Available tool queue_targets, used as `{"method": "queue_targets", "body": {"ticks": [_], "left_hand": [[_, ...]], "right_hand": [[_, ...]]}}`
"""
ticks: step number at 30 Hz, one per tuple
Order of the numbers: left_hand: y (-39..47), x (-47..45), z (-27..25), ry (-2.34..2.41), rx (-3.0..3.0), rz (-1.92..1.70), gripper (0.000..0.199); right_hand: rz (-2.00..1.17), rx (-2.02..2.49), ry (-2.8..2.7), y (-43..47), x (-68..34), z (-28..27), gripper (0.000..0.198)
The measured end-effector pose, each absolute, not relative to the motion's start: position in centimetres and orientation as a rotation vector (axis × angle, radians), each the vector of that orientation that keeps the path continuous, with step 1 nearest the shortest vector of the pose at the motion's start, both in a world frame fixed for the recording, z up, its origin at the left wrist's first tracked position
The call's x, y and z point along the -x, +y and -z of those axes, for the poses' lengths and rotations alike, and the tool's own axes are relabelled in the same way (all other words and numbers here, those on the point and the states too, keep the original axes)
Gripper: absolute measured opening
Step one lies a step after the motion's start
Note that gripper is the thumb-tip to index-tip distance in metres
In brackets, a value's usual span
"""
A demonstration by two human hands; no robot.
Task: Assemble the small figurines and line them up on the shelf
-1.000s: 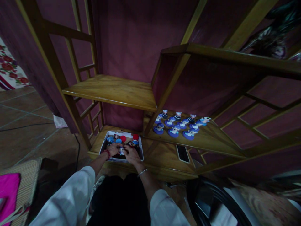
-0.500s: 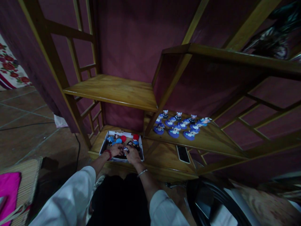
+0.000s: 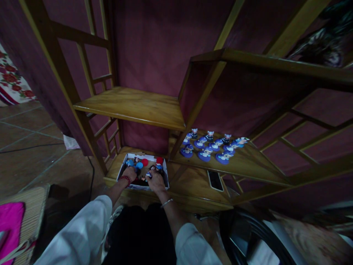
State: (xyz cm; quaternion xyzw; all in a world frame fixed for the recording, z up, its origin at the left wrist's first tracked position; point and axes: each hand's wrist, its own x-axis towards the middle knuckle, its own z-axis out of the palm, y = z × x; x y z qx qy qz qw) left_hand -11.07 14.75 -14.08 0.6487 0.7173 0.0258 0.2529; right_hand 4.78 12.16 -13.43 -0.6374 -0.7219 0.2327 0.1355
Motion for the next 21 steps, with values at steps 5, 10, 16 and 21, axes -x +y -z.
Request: {"method": "queue_targets", "body": {"ticks": [5,10,16,21], "left_hand": [[15.0,11.1,15.0,1.951,-1.789,-0.105,0.034],[15.1,11.2,15.6,1.902,-1.820,-0.146,0.034],[15.2,11.1,16.0,1.797,-1.884,-0.164,0.035],[15.4,10.9,16.1,1.743,-1.919,-0.086,0.034]], "right_hand": [[-0.654,1.831,-2.084,12.1,-4.8,13.6,0.029],[-0.649,1.839,-2.079,12.2,-4.7,13.9,0.029],[-0.671,1.822,-2.065,12.3,-4.8,14.1,0.030],[-0.671,1.818,-2.068,12.1,-4.8,13.8,0.030]]}}
